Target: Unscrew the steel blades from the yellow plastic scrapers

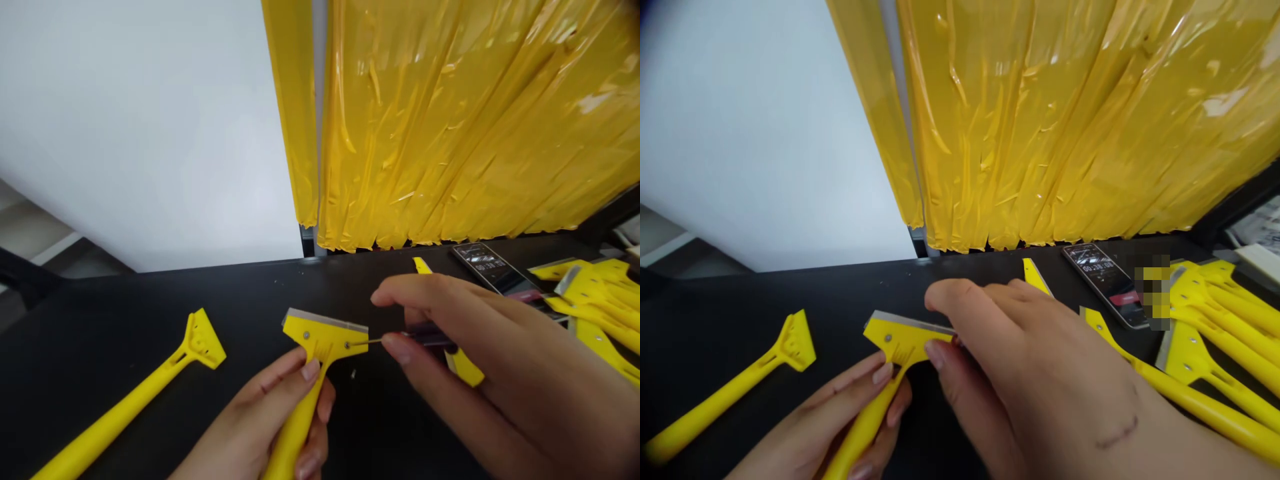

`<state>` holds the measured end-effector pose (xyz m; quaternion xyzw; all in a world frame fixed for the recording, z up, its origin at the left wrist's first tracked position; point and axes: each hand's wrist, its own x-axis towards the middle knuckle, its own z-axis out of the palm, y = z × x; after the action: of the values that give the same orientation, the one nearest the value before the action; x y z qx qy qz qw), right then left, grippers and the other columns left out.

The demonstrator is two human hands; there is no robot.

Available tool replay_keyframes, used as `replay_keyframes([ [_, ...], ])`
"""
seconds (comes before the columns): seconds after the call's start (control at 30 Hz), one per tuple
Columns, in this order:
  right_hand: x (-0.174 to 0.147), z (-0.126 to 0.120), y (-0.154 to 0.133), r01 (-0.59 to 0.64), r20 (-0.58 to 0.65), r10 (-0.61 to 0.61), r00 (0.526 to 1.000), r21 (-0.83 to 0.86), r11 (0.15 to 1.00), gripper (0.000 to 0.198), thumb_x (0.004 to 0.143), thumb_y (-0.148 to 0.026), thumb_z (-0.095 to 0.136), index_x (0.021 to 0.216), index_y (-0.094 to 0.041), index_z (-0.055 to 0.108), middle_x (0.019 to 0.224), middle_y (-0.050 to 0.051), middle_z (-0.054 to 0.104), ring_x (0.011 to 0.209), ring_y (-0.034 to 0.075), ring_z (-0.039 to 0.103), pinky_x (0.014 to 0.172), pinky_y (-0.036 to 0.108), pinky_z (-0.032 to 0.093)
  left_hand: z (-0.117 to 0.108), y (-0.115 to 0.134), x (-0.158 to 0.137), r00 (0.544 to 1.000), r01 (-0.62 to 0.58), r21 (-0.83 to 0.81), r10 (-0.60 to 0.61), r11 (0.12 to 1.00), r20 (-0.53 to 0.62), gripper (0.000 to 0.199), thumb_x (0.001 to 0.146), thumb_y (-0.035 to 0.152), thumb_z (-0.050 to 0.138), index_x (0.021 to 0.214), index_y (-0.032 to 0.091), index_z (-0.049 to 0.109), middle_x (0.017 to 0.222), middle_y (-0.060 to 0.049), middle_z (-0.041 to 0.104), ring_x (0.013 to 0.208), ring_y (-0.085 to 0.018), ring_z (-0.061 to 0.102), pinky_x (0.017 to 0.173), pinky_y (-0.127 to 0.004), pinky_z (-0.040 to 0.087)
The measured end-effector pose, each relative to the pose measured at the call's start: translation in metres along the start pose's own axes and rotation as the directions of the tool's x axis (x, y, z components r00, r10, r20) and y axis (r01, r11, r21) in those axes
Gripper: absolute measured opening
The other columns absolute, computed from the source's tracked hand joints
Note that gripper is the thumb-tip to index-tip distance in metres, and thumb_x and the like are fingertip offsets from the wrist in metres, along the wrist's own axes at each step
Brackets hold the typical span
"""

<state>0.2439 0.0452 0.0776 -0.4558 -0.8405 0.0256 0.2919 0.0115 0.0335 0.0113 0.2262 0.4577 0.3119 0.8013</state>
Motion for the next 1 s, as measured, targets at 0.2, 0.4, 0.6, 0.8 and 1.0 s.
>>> replay_keyframes([
  [0.2,-0.0002,-0.0042,-0.0060,0.037,0.017,-0.038,0.999,0.059,0.998,0.030,0.099,-0.011,0.052,0.123,-0.027,0.057,0.109,-0.002,0.073,0.097,0.015,0.071,0.085,0.027,0.053,0.0041,-0.0007,-0.0038,1.000,-0.009,0.040,0.008,0.999,0.017,0.035,0.100,0.049,0.066,0.082,0.019,0.064,0.059,0.003,0.051,0.044,-0.007,0.035,0.039,-0.015,0.038],
  [0.4,-0.0011,-0.0048,-0.0065,0.024,0.064,-0.031,0.998,0.101,0.995,0.031,0.093,-0.009,0.052,0.118,-0.027,0.057,0.103,-0.002,0.071,0.089,0.016,0.070,0.075,0.029,0.053,0.0019,-0.0001,-0.0047,0.999,-0.040,0.036,0.040,0.999,0.015,0.034,0.098,0.048,0.069,0.081,0.019,0.064,0.073,0.002,0.056,0.047,-0.007,0.037,0.038,-0.017,0.040],
  [0.6,-0.0003,-0.0020,-0.0038,0.008,0.059,-0.012,0.998,0.059,0.998,0.032,0.095,-0.013,0.054,0.123,-0.028,0.058,0.108,-0.002,0.074,0.094,0.018,0.073,0.076,0.031,0.054,0.0006,0.0020,-0.0062,0.999,0.007,0.063,-0.010,0.998,0.038,0.031,0.099,0.046,0.065,0.084,0.020,0.063,0.065,0.002,0.052,0.048,-0.008,0.034,0.042,-0.018,0.033],
  [0.8,-0.0046,-0.0033,-0.0022,0.015,0.063,-0.017,0.998,0.027,1.000,0.028,0.102,-0.020,0.052,0.129,-0.028,0.056,0.114,0.002,0.077,0.093,0.021,0.075,0.076,0.035,0.055,-0.0033,0.0020,-0.0106,0.997,0.005,0.086,-0.012,0.996,0.077,0.023,0.102,0.038,0.057,0.090,0.020,0.064,0.065,0.002,0.052,0.048,-0.009,0.032,0.046,-0.020,0.028],
  [1.0,-0.0043,-0.0029,-0.0019,0.027,0.062,-0.029,0.998,0.025,0.999,0.031,0.100,-0.016,0.050,0.130,-0.026,0.055,0.117,0.004,0.076,0.094,0.022,0.074,0.075,0.035,0.056,0.0008,0.0019,-0.0068,0.998,-0.030,0.140,0.021,0.990,0.067,0.030,0.104,0.044,0.052,0.093,0.020,0.066,0.057,0.001,0.049,0.048,-0.011,0.035,0.046,-0.021,0.035],
])
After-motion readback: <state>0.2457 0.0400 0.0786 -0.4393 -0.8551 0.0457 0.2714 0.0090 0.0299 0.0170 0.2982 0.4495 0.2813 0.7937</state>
